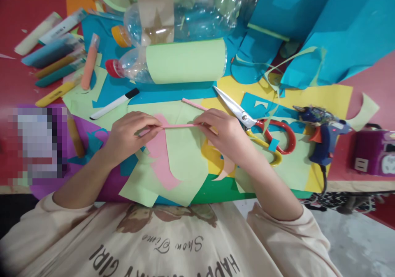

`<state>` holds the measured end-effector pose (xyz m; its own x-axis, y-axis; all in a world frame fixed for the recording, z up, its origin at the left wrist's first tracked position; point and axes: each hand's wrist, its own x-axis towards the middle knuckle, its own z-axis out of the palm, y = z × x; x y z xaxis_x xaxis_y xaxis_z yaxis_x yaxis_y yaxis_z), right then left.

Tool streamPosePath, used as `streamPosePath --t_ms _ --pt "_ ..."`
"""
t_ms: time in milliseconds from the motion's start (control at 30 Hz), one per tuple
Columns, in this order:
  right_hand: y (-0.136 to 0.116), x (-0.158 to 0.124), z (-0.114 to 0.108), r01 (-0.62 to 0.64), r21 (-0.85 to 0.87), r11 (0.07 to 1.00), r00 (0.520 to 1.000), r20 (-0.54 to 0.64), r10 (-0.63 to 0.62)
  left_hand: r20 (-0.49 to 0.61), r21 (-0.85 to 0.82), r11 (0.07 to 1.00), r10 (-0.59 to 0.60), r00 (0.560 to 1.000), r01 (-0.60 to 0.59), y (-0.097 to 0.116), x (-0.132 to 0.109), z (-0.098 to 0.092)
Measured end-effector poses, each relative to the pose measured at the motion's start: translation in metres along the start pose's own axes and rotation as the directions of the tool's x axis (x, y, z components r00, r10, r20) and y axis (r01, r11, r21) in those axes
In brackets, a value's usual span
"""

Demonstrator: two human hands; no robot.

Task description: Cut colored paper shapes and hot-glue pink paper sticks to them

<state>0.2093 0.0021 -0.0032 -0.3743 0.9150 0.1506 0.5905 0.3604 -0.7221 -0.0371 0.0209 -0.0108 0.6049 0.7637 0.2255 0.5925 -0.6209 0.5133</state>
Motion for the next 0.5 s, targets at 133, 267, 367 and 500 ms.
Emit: streamPosePath --t_ms 133,267,367,500 --pt "0.0008 -0.0014 -0.0012 0.003 -0.006 1.0 0.999 0.033 -0.003 -0.035 0.006 0.998 0.063 0.997 -0.063 0.0021 -0.0042 0.0004" --pt "0.0019 -0.0018 -0.0026 -0.005 -0.019 1.0 0.999 0.036 0.006 -0.04 -0.017 0.998 0.064 0.997 -0.065 0.0018 -0.0051 0.0014" --pt "0.0024 -0.0009 -0.0031 0.004 -0.034 0.999 0.998 0.064 -0.001 -0.019 0.003 0.999 0.055 0.998 -0.055 0.0004 -0.0055 0.003" --pt "0.0031 0.0 -0.0024 0.031 -0.067 0.997 0.995 0.095 -0.024 -0.002 0.021 0.999 0.044 0.999 -0.044 -0.0012 -0.0061 0.005"
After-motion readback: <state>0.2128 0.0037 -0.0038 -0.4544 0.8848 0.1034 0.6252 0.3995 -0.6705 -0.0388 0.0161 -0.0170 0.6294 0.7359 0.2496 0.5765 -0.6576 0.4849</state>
